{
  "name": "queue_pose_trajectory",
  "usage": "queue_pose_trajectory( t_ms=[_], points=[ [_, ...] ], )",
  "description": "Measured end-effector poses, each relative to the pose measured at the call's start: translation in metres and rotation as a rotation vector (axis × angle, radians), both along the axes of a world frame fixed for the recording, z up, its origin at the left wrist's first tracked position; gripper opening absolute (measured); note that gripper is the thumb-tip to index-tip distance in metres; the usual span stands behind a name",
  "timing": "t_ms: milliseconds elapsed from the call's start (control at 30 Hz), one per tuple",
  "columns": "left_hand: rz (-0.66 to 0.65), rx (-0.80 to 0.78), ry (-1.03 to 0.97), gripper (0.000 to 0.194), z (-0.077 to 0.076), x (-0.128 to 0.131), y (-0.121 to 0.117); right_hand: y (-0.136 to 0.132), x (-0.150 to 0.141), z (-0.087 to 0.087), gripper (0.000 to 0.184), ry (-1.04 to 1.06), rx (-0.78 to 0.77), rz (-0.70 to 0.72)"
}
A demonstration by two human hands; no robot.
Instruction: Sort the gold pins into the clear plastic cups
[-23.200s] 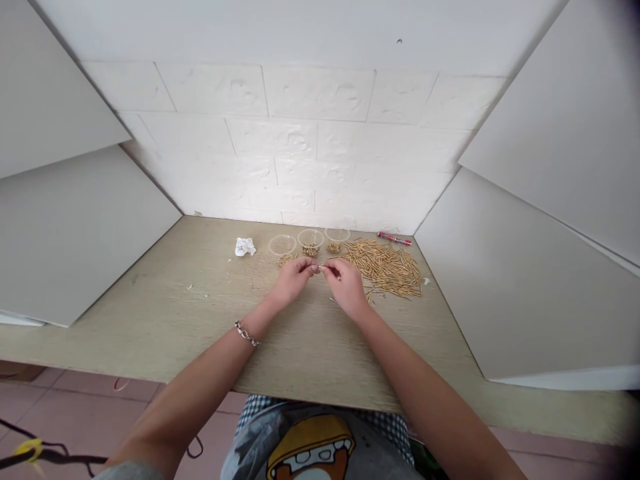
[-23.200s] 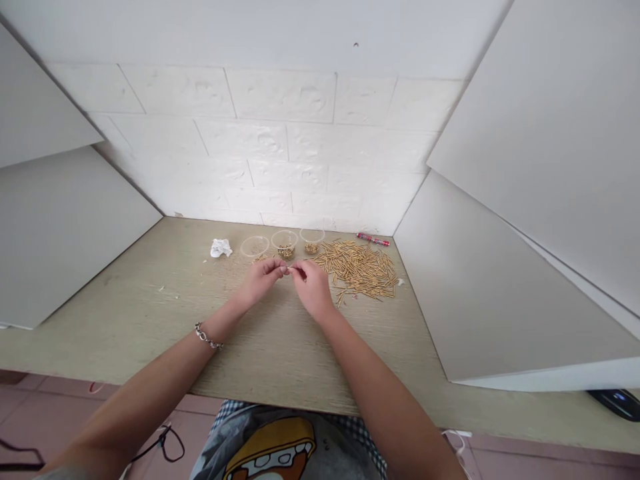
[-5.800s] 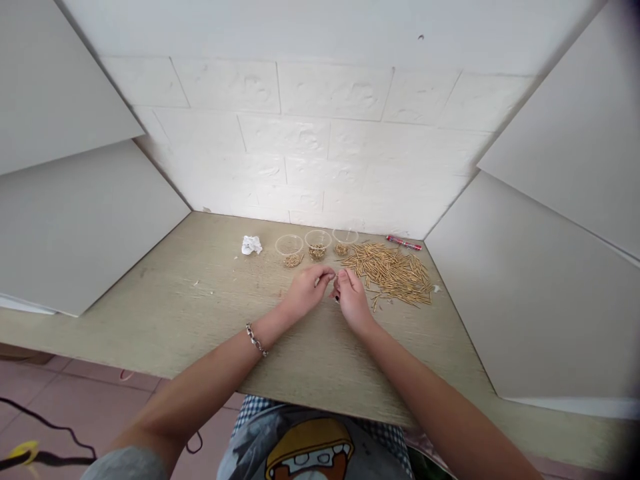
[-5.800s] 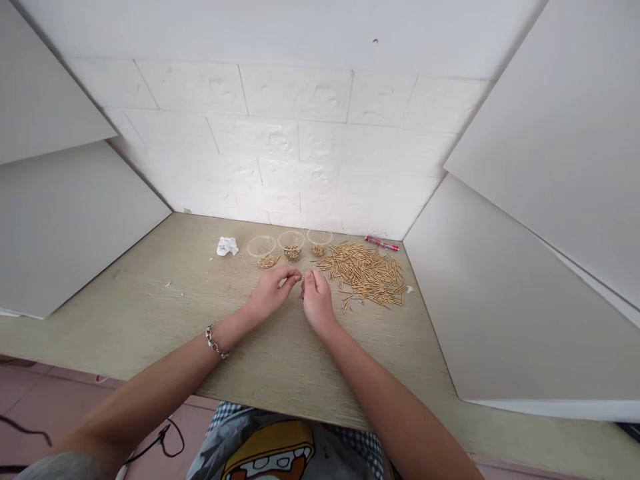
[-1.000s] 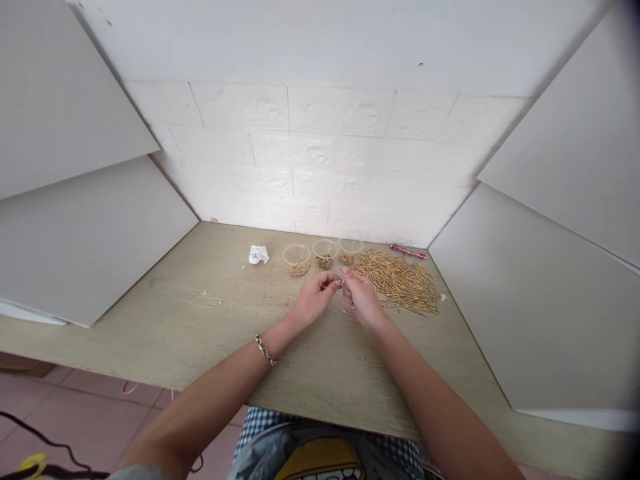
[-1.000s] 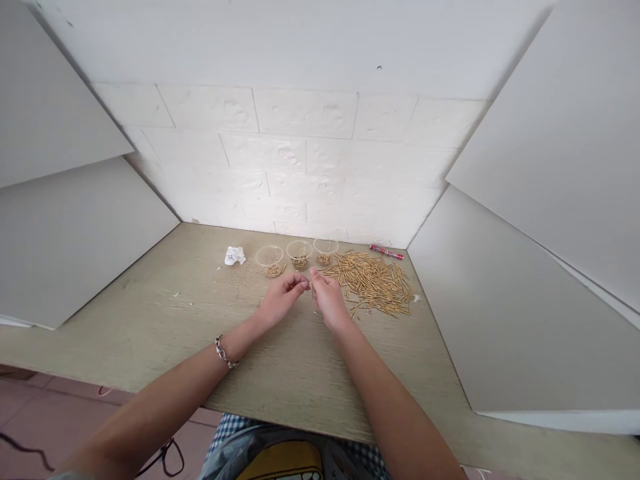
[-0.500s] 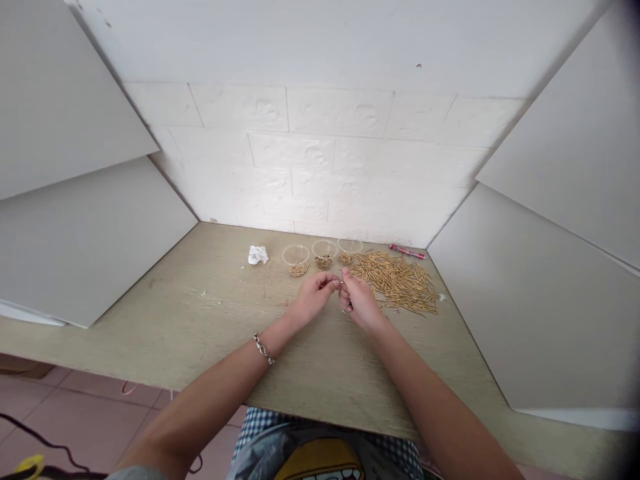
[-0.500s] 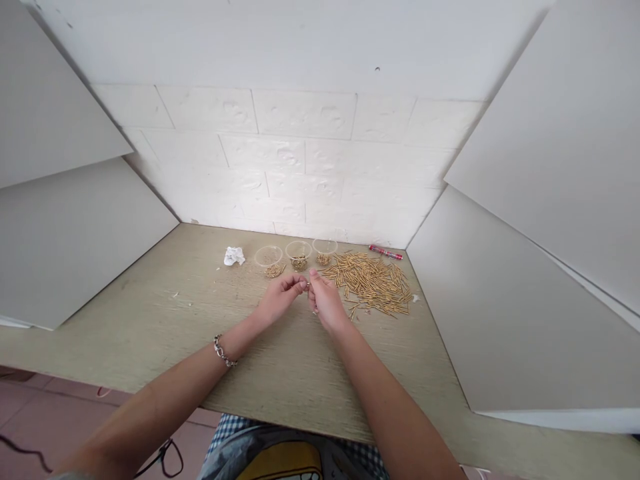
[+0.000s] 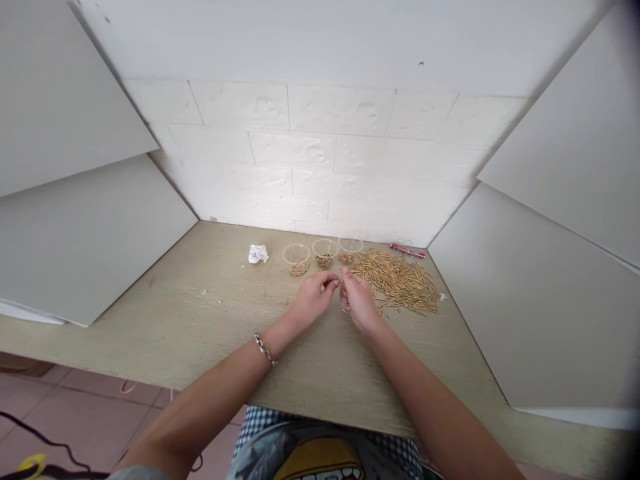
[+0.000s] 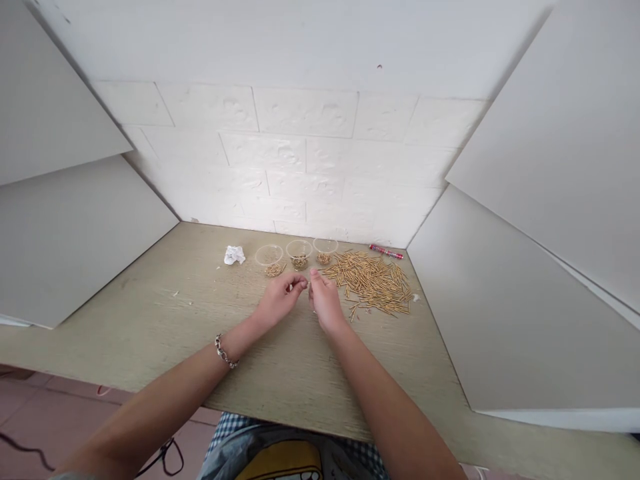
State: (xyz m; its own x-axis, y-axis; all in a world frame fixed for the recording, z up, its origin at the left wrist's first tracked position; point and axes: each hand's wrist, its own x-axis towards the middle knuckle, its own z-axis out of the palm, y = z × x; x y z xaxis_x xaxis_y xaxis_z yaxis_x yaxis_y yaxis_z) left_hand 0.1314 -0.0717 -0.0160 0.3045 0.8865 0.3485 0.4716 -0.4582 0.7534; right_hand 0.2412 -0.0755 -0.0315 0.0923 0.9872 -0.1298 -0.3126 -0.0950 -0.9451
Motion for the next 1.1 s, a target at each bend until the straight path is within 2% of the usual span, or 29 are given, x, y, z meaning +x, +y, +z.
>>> queue_pose_trajectory(
  t_ms=[133,400,600,767,900,1100],
  points=[
    [0.026,0.016,0.003,0.017,0.001,0.001,-0.001,0.002,-0.002,-0.004,0.045,-0.038,0.033,-0.038],
    [0.065,-0.031,-0.007,0.016,0.000,0.003,-0.001,0.006,-0.002,-0.016,0.045,-0.302,0.159,-0.160],
    [0.063,-0.086,-0.059,0.017,-0.003,0.004,0.001,0.002,-0.004,-0.009,0.044,-0.368,0.171,-0.192],
    [0.069,-0.058,-0.044,0.016,-0.004,0.003,0.001,0.000,-0.003,-0.005,0.044,-0.411,0.181,-0.212],
    [0.048,-0.017,-0.016,0.017,-0.002,0.002,0.001,0.002,-0.002,-0.007,0.045,-0.374,0.172,-0.164],
    [0.045,-0.001,-0.005,0.016,0.000,0.001,0.001,0.004,-0.004,-0.008,0.046,-0.087,0.055,-0.059]
  ],
)
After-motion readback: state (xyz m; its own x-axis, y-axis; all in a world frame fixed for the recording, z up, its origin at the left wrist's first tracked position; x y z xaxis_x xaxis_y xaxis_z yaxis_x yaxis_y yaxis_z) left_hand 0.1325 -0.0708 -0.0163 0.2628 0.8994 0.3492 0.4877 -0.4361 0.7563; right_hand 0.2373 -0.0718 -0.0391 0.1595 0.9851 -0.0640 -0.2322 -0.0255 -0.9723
